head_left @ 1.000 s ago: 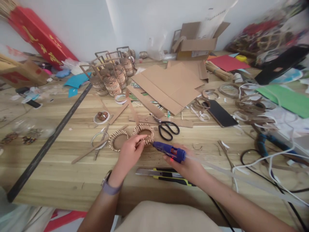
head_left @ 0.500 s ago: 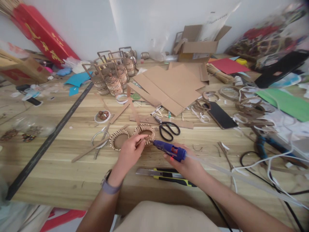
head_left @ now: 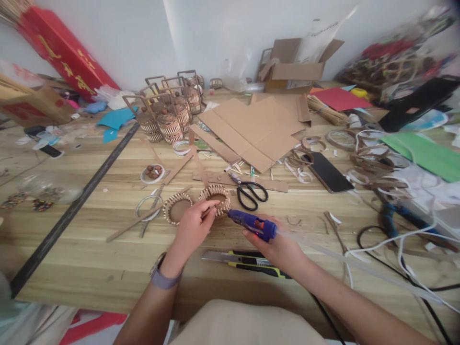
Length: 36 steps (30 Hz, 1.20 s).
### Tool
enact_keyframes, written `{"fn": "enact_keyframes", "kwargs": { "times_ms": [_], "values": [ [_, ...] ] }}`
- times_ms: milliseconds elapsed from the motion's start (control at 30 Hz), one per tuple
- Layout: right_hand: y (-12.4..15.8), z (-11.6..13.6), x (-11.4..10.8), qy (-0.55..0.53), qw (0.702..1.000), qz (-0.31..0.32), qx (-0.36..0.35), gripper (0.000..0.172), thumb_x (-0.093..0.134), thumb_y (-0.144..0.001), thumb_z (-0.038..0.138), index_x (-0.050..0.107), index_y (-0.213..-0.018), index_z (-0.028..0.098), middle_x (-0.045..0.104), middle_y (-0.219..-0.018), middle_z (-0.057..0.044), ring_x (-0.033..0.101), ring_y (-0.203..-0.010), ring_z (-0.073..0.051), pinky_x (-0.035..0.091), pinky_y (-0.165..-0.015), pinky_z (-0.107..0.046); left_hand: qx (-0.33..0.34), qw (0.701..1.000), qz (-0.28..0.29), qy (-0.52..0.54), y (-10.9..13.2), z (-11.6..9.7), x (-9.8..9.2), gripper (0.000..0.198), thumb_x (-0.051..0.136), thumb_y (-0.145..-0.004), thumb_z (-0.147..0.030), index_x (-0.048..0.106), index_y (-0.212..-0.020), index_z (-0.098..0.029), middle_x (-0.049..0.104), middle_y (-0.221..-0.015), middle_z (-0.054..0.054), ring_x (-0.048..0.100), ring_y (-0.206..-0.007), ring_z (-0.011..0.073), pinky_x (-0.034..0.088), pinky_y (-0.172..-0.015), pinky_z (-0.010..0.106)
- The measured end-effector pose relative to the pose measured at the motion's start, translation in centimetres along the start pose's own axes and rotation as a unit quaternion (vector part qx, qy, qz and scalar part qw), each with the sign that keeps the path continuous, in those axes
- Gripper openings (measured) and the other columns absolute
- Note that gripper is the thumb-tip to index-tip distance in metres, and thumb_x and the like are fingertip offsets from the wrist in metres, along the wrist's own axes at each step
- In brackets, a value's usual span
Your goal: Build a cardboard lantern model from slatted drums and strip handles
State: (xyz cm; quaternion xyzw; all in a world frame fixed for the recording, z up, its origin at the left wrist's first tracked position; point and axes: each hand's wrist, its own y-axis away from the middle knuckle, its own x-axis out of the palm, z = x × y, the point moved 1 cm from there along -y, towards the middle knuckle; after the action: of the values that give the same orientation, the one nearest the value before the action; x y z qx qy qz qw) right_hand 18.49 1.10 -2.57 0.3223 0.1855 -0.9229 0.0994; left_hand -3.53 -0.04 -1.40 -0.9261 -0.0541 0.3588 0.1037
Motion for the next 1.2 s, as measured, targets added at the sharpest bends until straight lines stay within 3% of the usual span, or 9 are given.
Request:
{"fn": "enact_keyframes", "kwargs": {
  "times_ms": [267,533,700,1200],
  "values": [
    [0.0,-0.1,0.1,0.018,1.000,0.015,0.011,0.021,0.061,-0.081,0.043,0.070,-0.079,0.024,0.073,-0.075,-0.006,0.069,-0.075,-0.026,0.057,-0.069,-0.038,0.000,1.000,0.002,0.000,-0.1,-0.1,-0.1,0.027,0.049,-0.092,-0.024,0.072,-0.105,-0.017,0.076,-0.107,0.008,0.071,-0.099,0.0221,0.055,-0.088,0.032],
    [-0.2,0.7,-0.4,0.022,0.998,0.041,-0.032,0.017,0.059,-0.085,0.038,0.066,-0.078,0.024,0.071,-0.073,-0.004,0.066,-0.071,-0.023,0.052,-0.067,-0.034,-0.001,1.000,0.001,0.000,-0.1,-0.2,-0.2,0.028,0.048,-0.093,-0.025,0.072,-0.105,-0.019,0.076,-0.109,0.007,0.071,-0.100,0.0219,0.055,-0.088,0.032],
    [-0.4,1.3,-0.4,0.030,0.997,0.041,-0.056,0.023,0.059,-0.086,0.038,0.057,-0.068,0.023,0.064,-0.063,-0.002,0.062,-0.064,-0.020,0.049,-0.063,-0.033,0.007,1.000,0.000,0.006,-0.1,-0.3,-0.2,0.028,0.048,-0.093,-0.025,0.072,-0.105,-0.019,0.076,-0.109,0.006,0.071,-0.101,0.0215,0.055,-0.090,0.032],
    [-0.5,1.3,0.0,0.047,0.996,0.030,-0.075,0.023,0.058,-0.087,0.037,0.057,-0.069,0.023,0.063,-0.062,-0.001,0.061,-0.064,-0.020,0.045,-0.061,-0.031,0.008,1.000,0.004,0.011,0.0,-0.2,-0.1,0.029,0.047,-0.093,-0.026,0.072,-0.105,-0.018,0.076,-0.109,0.008,0.070,-0.102,0.0221,0.055,-0.090,0.033]
  ]
}}
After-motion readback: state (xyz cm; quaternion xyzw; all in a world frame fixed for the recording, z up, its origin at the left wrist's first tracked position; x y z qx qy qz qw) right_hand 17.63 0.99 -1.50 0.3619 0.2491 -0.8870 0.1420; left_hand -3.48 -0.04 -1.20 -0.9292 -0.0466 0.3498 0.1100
